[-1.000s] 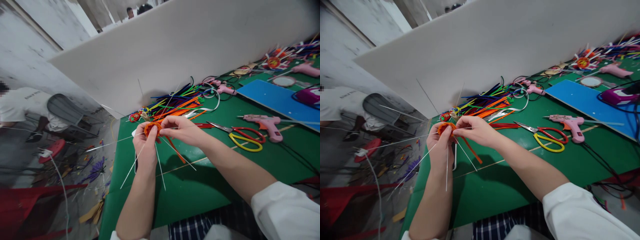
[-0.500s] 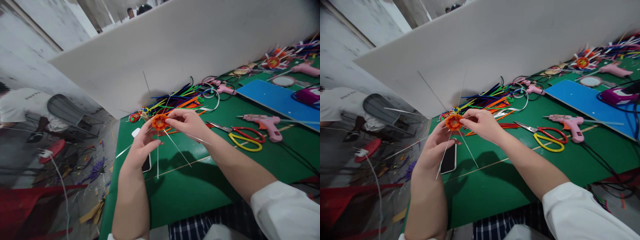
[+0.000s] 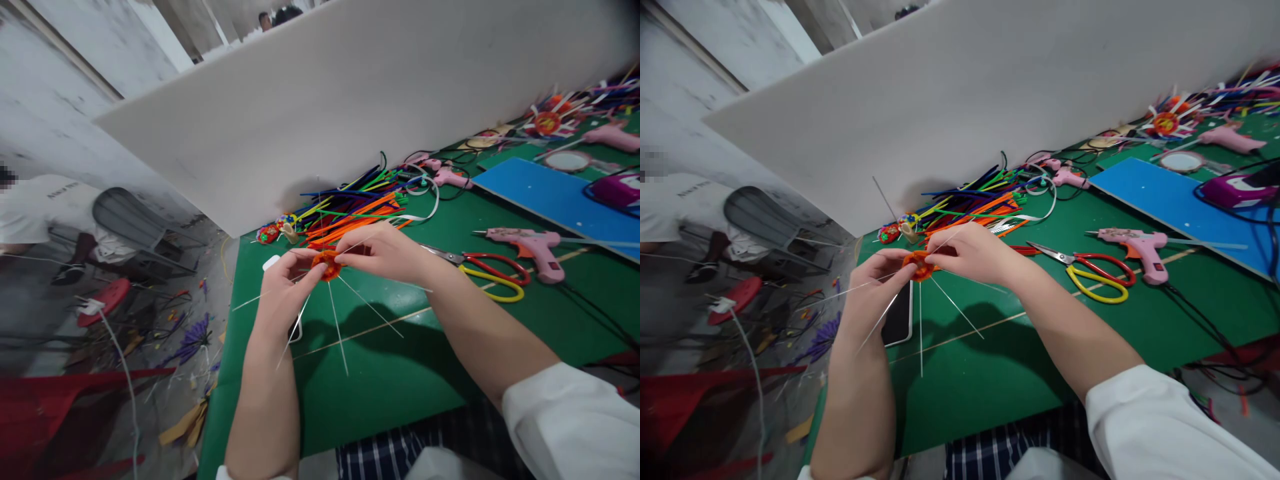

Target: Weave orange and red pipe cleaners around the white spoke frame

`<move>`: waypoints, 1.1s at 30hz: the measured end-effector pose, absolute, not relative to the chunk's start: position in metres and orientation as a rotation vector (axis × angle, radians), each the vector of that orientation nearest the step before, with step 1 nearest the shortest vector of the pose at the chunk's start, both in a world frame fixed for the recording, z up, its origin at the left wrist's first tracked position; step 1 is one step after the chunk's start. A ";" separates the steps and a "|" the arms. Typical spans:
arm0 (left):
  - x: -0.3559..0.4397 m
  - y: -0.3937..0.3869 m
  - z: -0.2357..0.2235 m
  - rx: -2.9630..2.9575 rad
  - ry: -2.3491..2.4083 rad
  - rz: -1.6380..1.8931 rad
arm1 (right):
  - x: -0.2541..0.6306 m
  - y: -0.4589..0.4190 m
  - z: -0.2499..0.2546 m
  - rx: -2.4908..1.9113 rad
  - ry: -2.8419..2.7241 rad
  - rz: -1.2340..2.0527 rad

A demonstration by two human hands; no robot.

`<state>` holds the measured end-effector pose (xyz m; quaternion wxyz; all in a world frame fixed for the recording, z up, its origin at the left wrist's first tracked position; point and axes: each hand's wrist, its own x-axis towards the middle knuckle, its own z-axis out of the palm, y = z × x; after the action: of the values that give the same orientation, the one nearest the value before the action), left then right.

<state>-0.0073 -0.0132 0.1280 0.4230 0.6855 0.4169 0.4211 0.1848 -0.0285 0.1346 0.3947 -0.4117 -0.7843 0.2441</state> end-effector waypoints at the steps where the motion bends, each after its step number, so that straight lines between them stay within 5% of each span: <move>1: -0.005 -0.015 0.128 1.726 1.072 1.100 | 0.184 -0.029 0.135 -1.039 -1.993 0.619; 18: 0.001 -0.020 0.125 1.735 1.086 1.237 | 0.180 -0.030 0.134 -1.023 -2.110 0.537; 26: -0.006 -0.015 0.130 1.752 1.010 0.804 | 0.180 -0.030 0.130 -1.178 -2.234 0.040; 33: -0.020 -0.009 0.127 1.972 1.062 0.927 | 0.181 -0.028 0.128 -0.873 -1.901 -0.041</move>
<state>-0.0198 -0.0086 0.1274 0.3509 0.7617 0.4103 0.3582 0.1806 -0.0279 0.1278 0.5009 -0.3612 -0.7863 -0.0171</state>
